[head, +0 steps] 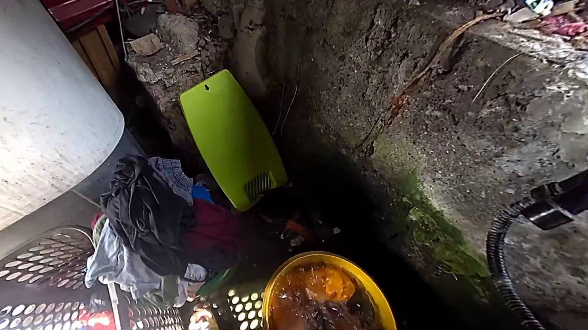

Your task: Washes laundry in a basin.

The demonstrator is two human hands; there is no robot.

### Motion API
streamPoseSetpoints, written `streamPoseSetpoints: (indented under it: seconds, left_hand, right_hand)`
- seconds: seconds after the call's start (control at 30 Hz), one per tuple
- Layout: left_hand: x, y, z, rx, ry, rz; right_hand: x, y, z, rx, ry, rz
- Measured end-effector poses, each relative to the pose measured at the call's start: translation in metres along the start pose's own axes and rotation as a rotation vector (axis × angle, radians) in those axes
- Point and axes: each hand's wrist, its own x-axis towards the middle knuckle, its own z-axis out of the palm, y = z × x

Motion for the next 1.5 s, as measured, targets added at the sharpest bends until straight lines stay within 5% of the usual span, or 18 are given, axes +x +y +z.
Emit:
streamPoseSetpoints:
  seconds: [0.23,0.37,0.47,0.57,0.7,0.83,0.97,1.03,1.13,1.2,1.37,1.5]
  left_hand:
    - [-0.048,-0.016,-0.009,0.153,-0.015,0.160]
    - [-0.101,0.019,-0.049,-0.167,0.223,0.342]
    - [-0.161,0.063,-0.096,-0.386,0.430,0.716]
    - [-0.232,0.109,-0.144,-0.470,0.518,0.991]
    - [-0.295,0.146,-0.179,-0.517,0.607,1.129]
    - [-0.304,0.132,-0.198,-0.494,0.795,1.180]
    - [-0.235,0.077,-0.172,-0.467,0.666,0.950]
    - [-0.196,0.043,-0.152,-0.355,0.559,0.664]
    - [-0.152,0.000,-0.131,-0.198,0.476,0.175]
    - [-0.124,-0.021,-0.117,-0.161,0.512,0.025]
    - [-0.078,-0.013,-0.063,-0.045,0.390,0.175]
    - [-0.040,-0.003,-0.013,0.028,0.076,0.150]
  right_hand:
    - [-0.069,-0.008,-0.035,-0.106,0.218,-0.177]
    - [-0.140,-0.010,-0.071,0.190,0.781,-0.589]
    - [-0.172,0.001,-0.086,0.615,1.173,-0.849]
    - [-0.189,-0.002,-0.083,1.019,1.072,-0.992]
    - [-0.169,-0.026,-0.056,1.112,0.886,-0.627]
    - [-0.164,-0.033,-0.071,0.875,0.778,-0.645]
    - [-0.196,-0.024,-0.115,0.137,0.559,-0.493]
    - [-0.192,-0.022,-0.121,0.108,0.548,-0.440]
    - [-0.155,-0.003,-0.107,0.304,0.761,-0.516]
    - [-0.121,0.009,-0.091,0.397,0.803,-0.476]
    - [-0.055,-0.002,-0.037,0.047,0.129,-0.128]
    - [-0.002,-0.003,0.006,-0.054,-0.008,-0.025]
